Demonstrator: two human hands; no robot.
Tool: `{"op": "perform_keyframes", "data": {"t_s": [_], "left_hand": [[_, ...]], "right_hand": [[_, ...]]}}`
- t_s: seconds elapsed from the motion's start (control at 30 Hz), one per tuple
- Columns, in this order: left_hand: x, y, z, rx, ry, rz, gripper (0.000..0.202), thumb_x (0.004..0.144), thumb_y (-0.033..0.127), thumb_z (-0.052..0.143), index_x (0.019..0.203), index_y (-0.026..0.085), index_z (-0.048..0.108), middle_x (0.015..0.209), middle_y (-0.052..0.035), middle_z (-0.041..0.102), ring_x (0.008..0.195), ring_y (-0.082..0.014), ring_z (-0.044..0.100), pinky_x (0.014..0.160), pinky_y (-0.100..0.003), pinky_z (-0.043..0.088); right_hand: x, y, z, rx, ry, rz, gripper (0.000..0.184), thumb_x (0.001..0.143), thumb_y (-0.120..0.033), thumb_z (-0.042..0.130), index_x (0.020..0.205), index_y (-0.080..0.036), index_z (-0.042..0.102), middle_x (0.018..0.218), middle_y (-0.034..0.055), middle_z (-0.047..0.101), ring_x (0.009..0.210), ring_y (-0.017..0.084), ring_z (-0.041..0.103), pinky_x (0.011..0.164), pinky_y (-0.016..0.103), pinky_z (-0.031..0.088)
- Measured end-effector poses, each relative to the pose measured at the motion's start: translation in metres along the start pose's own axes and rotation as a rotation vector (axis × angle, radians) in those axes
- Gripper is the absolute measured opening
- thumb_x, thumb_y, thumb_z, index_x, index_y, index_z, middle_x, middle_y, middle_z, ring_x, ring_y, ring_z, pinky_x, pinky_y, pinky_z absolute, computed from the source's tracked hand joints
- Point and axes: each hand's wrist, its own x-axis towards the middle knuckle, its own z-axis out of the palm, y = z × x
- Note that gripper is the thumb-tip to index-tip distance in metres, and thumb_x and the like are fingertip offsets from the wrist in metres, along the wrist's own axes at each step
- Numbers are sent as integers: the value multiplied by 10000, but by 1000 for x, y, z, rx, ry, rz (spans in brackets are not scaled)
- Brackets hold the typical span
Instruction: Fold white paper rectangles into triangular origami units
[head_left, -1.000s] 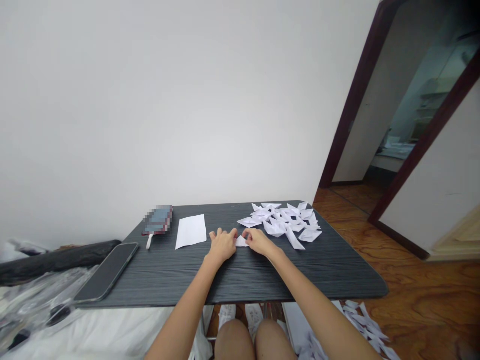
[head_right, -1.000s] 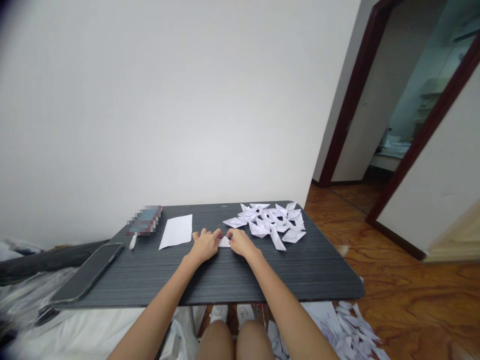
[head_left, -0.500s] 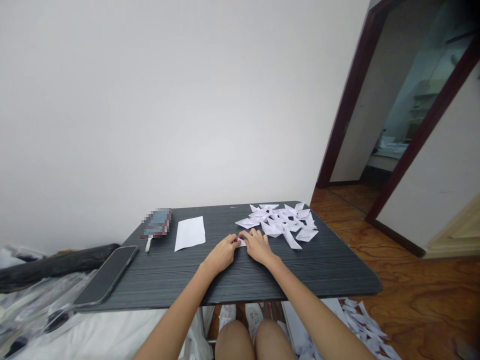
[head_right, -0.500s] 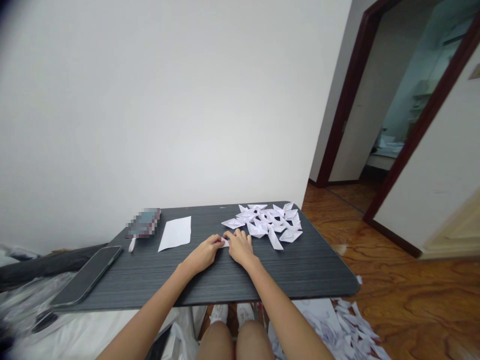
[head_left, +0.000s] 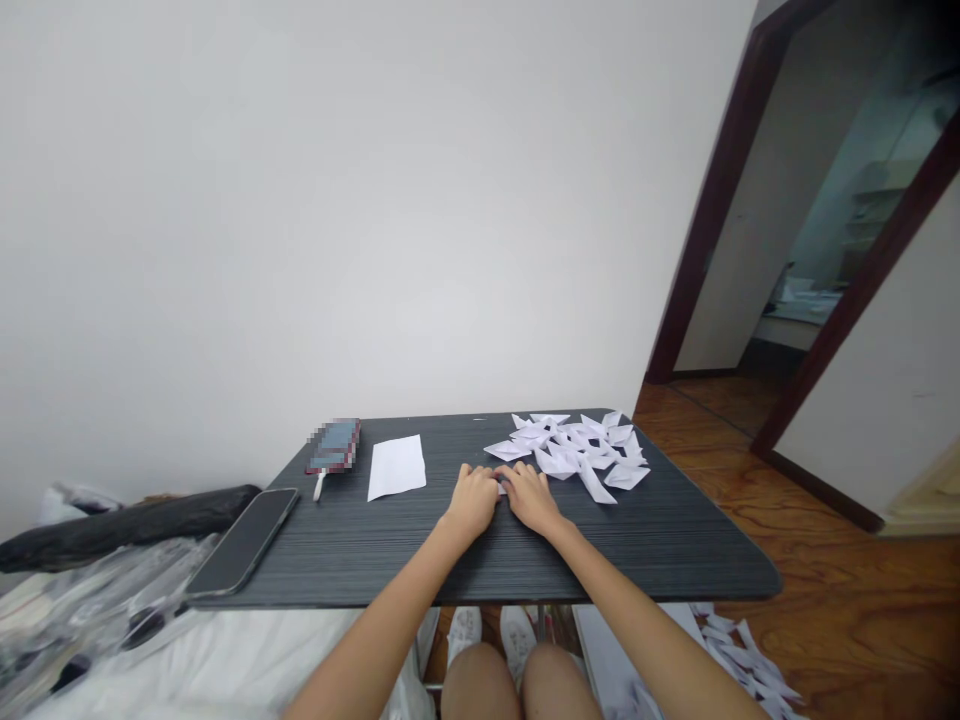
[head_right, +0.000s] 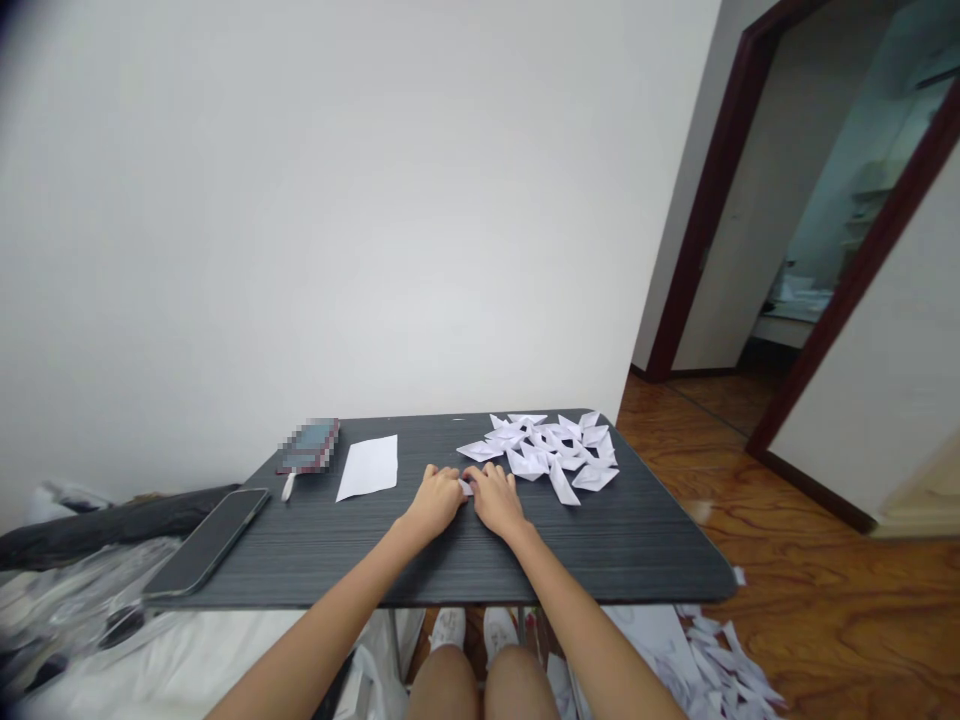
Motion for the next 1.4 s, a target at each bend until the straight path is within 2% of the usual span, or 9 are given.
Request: {"op": "perform_keyframes", "data": {"t_s": [0.2,0.37,0.57,0.63,0.73,0.93,1.03,1.23,1.4], "left_hand": [[16,-28,0,-291,-5,-11,240,734,303,485,687,133,648,653,-53,608,603,-135,527,588,-229,347],[14,-32,11,-283,158,-43,303,782,273,406,625,124,617,607,-46,574,566,-113,498,554,-211,335],[24,-23,10,-258,290,-80,272,802,200,380,617,128,566,626,-39,524,577,-106,479,571,-217,353],[32,-23,7,-252,314,-85,265,809,195,371,640,131,564,640,-41,519,594,-109,483,585,-221,363],[43,-24,5,-236,344,-104,254,820,196,355,683,136,561,673,-45,512,619,-113,491,601,-224,376],[49,-30,17,-234,399,-136,233,819,202,358,708,142,554,676,-42,509,624,-114,495,606,-222,386],[46,-33,24,-259,403,-132,212,809,195,371,721,143,557,691,-47,531,633,-118,506,617,-223,395],[44,-37,25,-449,434,-215,207,778,202,424,931,158,557,718,-37,602,634,-114,546,626,-215,420],[44,-35,20,-731,501,-246,249,755,218,451,957,156,583,643,-13,621,545,-98,561,559,-198,443]], "right_hand": [[3,14,4,385,178,67,203,766,-270,418,835,-136,554,692,41,564,601,133,519,618,251,398],[8,9,8,425,223,174,252,694,-374,522,775,-139,565,641,49,610,606,159,571,606,261,423],[26,-2,0,541,116,199,293,720,-404,472,736,-139,596,634,61,643,529,152,593,512,234,434],[36,-4,-6,603,115,193,272,729,-362,464,787,-132,595,600,46,640,463,136,580,476,221,432],[53,-7,-13,608,136,145,209,728,-272,450,710,-139,611,584,40,641,505,136,594,466,200,434],[67,-6,-11,599,70,112,190,715,-210,446,614,-141,591,569,36,628,494,126,583,435,183,423],[61,-5,-6,502,110,93,190,732,-200,432,641,-142,589,580,47,625,511,132,578,455,191,405],[50,-9,-7,354,208,56,188,761,-196,413,738,-143,592,632,63,623,612,151,573,548,209,383],[48,-6,-7,490,212,11,263,768,-194,376,965,-158,548,568,17,599,513,122,559,533,211,403]]}}
